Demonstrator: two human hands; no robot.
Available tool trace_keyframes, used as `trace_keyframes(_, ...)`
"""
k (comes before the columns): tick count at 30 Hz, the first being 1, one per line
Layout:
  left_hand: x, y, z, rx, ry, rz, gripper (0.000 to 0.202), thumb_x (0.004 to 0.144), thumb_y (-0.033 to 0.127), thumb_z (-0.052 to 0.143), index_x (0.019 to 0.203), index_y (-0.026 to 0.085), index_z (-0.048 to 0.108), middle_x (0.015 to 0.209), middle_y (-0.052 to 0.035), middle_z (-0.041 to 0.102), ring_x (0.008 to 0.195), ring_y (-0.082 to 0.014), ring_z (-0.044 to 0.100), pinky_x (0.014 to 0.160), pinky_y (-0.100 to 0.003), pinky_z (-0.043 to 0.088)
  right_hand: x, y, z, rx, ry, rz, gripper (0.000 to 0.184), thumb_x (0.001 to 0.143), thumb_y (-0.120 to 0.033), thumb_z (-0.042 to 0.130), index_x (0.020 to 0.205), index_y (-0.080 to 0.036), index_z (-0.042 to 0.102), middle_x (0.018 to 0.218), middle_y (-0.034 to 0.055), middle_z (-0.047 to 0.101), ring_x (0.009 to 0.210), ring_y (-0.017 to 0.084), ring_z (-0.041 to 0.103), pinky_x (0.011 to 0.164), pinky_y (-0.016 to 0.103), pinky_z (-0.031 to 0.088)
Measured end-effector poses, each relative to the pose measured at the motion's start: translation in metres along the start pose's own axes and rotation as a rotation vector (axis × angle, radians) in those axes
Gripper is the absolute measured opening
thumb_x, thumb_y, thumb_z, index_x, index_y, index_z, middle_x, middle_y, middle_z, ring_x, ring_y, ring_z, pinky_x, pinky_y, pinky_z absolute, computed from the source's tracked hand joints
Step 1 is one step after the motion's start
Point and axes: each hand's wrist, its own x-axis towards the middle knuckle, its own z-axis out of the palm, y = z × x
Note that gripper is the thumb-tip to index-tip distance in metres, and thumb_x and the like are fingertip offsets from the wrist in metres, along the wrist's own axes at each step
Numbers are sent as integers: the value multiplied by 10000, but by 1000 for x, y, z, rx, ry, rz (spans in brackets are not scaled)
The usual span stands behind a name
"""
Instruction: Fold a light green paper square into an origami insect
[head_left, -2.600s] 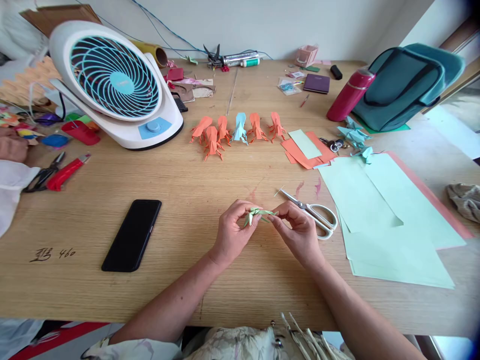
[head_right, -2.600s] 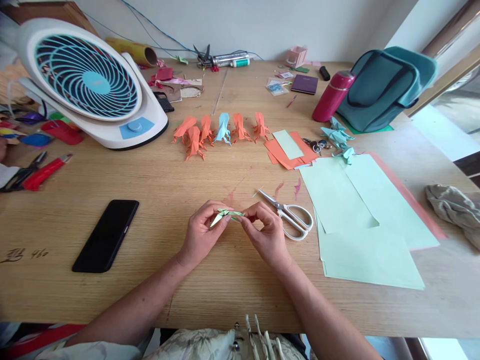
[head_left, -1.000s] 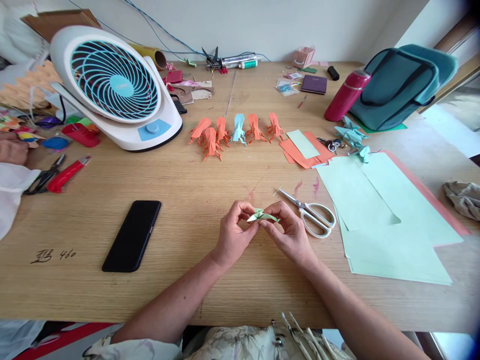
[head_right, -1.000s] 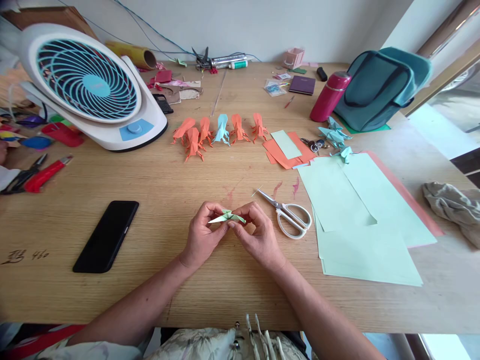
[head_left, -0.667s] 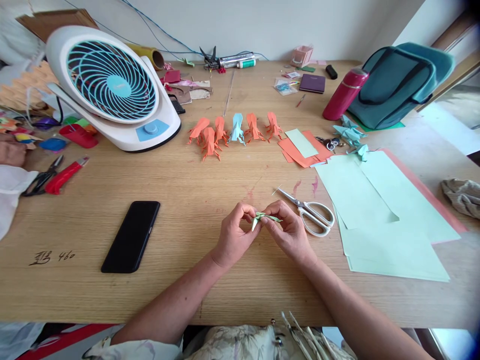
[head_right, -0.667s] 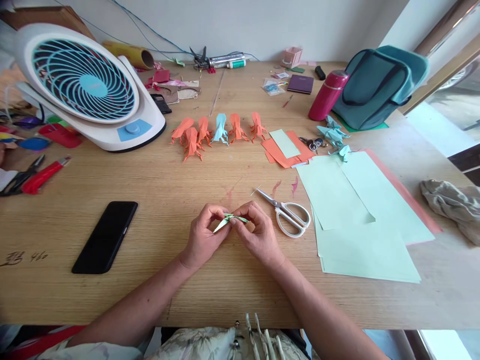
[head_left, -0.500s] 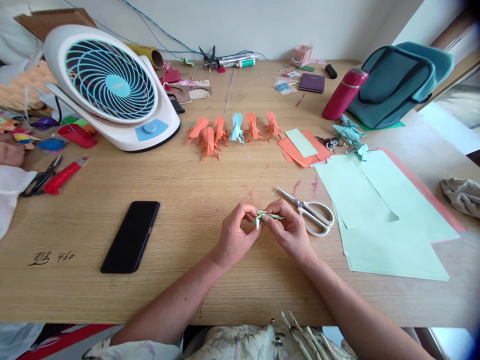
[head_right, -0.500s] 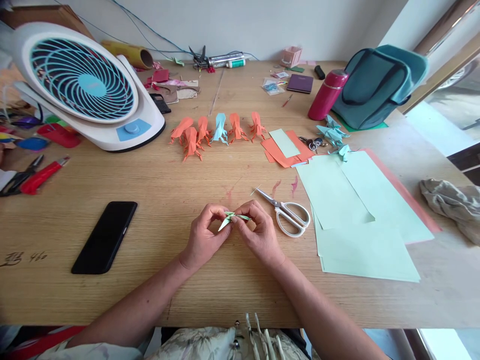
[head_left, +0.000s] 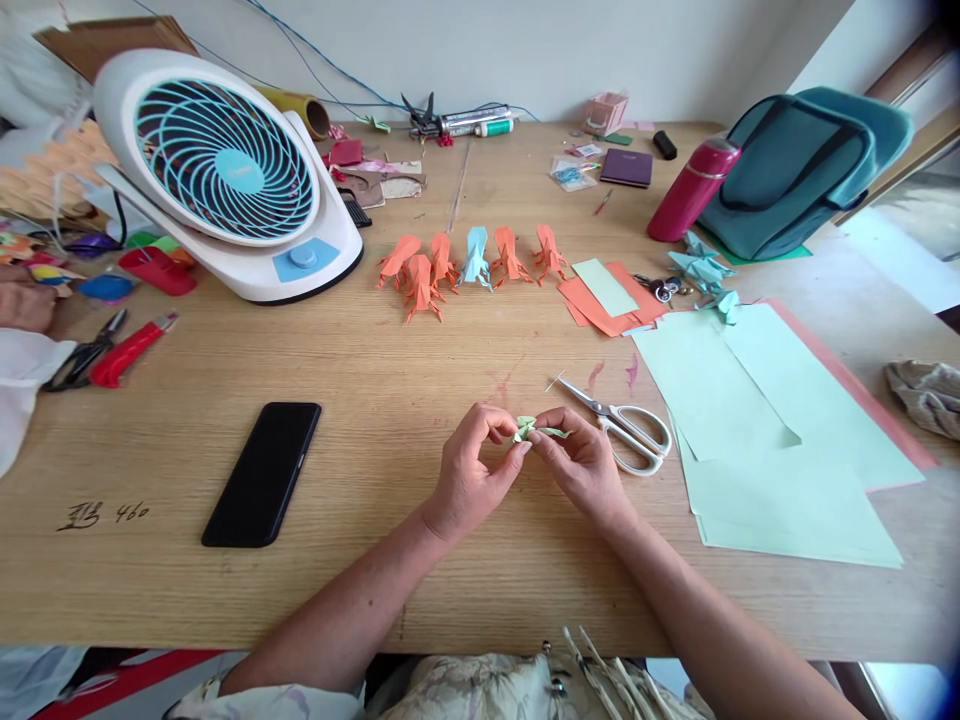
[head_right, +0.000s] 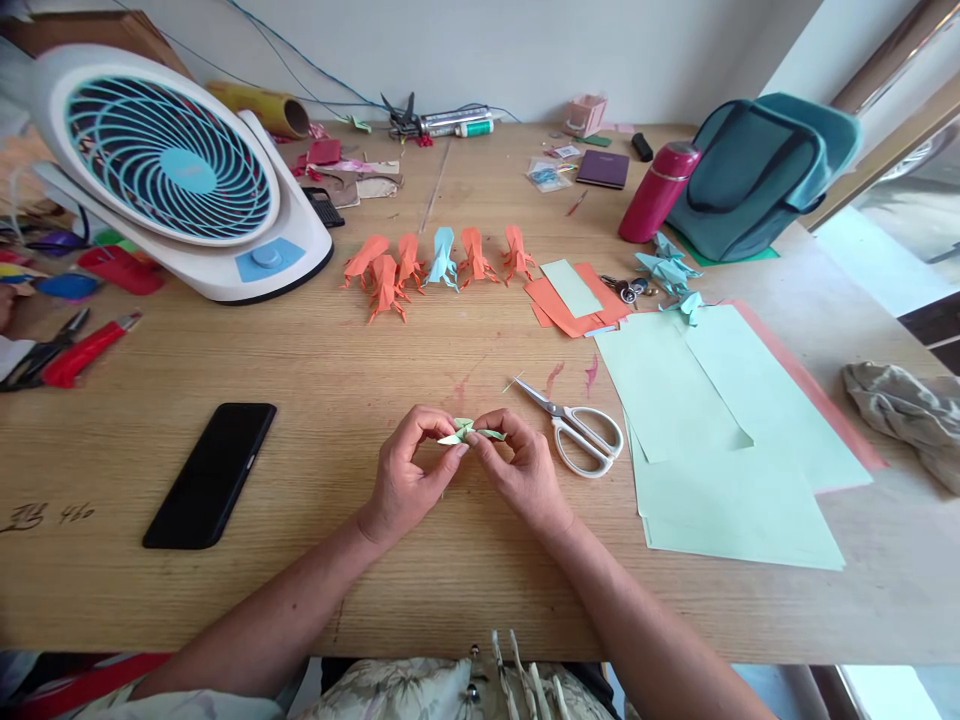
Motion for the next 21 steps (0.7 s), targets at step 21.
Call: trace_keyframes(21, 8, 4, -4, -305, -95, -227, 165, 909, 253, 710, 884, 196, 556, 830, 19, 567, 740, -99, 578, 711, -223, 489, 6, -11, -2, 292, -168, 143, 314, 805, -487, 812, 922, -229, 677, 885, 13, 724, 786, 157, 669, 800, 310, 551)
